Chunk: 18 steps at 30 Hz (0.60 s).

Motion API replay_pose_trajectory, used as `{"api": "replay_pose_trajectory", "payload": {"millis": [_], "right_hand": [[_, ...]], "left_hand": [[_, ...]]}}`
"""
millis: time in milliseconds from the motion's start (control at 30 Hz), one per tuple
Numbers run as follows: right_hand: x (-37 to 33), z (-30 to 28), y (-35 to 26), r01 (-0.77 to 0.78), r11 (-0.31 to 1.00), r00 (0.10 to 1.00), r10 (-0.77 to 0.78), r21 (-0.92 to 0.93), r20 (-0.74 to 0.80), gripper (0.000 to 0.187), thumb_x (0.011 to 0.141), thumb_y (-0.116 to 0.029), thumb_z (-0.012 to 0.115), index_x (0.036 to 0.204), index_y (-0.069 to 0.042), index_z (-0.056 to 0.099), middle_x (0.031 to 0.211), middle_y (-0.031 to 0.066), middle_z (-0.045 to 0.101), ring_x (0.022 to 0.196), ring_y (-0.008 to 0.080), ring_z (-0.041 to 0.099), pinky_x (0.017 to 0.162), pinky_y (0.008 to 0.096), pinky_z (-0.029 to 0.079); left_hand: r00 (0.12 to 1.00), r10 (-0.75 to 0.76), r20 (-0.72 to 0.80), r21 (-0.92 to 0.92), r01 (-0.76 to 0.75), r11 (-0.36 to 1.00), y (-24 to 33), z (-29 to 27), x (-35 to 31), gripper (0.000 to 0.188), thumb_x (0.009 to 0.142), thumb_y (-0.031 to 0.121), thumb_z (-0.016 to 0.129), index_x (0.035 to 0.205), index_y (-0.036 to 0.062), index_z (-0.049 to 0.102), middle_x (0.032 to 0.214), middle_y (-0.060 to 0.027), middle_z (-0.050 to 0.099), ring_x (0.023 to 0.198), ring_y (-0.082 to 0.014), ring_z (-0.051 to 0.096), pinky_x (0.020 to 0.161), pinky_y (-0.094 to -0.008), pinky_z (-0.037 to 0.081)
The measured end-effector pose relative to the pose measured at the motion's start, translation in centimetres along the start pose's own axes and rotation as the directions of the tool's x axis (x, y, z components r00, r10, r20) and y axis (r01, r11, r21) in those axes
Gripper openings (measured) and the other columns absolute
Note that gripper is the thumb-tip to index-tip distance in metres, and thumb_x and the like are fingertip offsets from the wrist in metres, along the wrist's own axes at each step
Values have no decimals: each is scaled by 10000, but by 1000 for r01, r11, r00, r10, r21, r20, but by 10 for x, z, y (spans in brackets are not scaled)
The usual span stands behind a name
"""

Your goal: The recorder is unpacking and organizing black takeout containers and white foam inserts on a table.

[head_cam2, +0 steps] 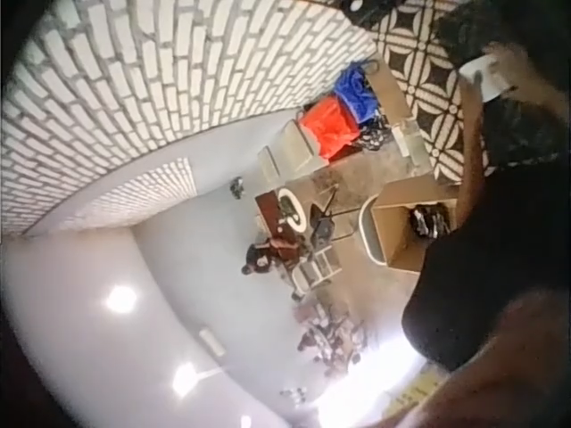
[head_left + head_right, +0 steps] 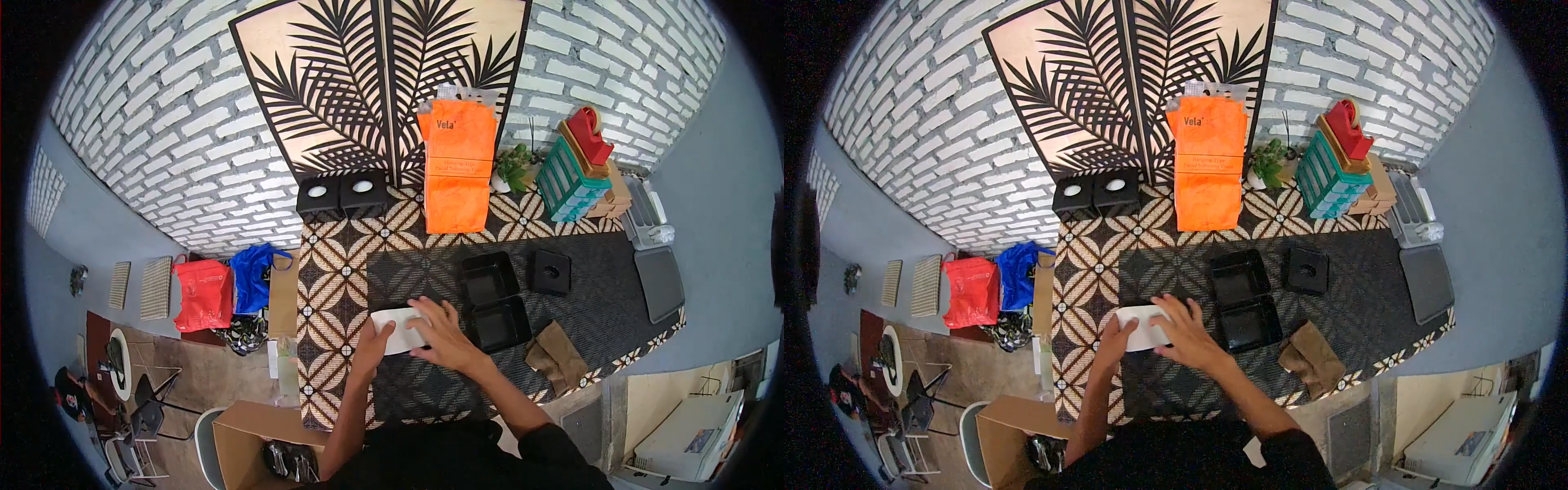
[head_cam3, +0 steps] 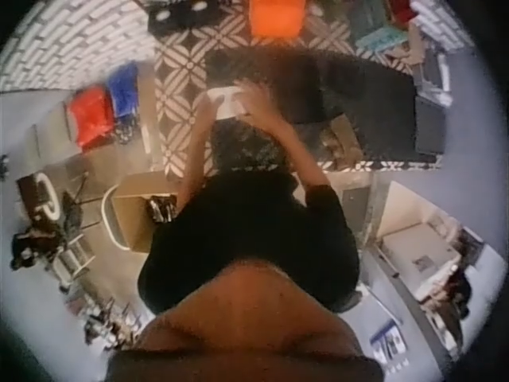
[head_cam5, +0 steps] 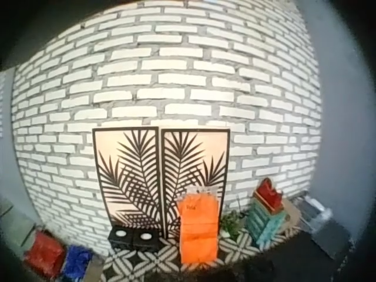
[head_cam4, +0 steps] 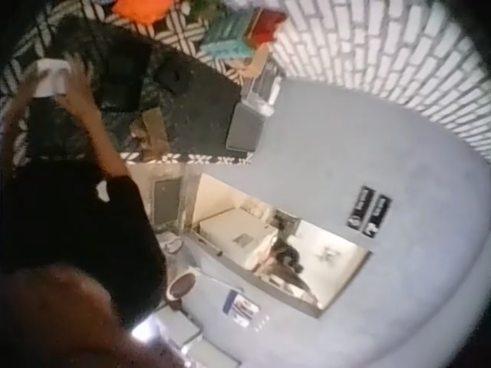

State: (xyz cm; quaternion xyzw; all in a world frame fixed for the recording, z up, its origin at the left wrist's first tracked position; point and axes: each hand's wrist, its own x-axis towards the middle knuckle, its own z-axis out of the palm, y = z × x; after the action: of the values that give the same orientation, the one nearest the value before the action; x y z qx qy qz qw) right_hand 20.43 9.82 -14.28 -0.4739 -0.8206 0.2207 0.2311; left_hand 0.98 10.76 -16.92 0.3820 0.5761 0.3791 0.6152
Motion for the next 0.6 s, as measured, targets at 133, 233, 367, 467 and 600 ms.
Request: {"api": "replay_pose_trajectory", "payload": {"millis": [133,233,367,467,600], "right_hand": [[23,9,4,174,983,974,-180,56,138,672,715,-286,833,1230,-102,442,1513,164,297,1430,357,258,1145,591,134],[35,18,13,220,971,951,-234,88,202,706,700,-332,840,1226,-94,433,1476,171,340,1394,341,326,1147,583,137],[39,31,19,254,961,930,-274,112,244,732,669,-347,854,1212,-61,455,1436,172,362,1338,363,363,1129,566,140],[40,35,18,304,947,932,-318,104,175,718,672,-330,849,1214,-55,466,1399,185,389,1327,361,370,1107,550,177],[41,33,12,296,946,937,-315,133,153,709,660,-316,852,1207,-55,483,1367,187,409,1305,353,385,1080,528,211]], "left_hand": [[997,-36,73,2,36,999,-2,-7,5,303,958,165,564,1209,0,526,1047,-87,634,923,-154,619,801,-311,494],[995,-79,52,-30,81,996,7,-5,3,305,960,155,550,1222,3,510,1070,-92,629,926,-158,624,793,-312,499],[994,-45,97,-37,48,998,-5,-14,6,317,964,168,557,1224,1,488,1073,-98,614,940,-150,617,794,-293,499],[993,-41,110,-55,47,997,-3,-16,2,315,970,178,553,1220,-1,482,1061,-95,608,949,-140,605,804,-281,494],[990,-37,133,-144,57,988,-14,-20,3,316,983,205,536,1219,2,479,1040,-87,601,937,-129,588,811,-271,482]]}}
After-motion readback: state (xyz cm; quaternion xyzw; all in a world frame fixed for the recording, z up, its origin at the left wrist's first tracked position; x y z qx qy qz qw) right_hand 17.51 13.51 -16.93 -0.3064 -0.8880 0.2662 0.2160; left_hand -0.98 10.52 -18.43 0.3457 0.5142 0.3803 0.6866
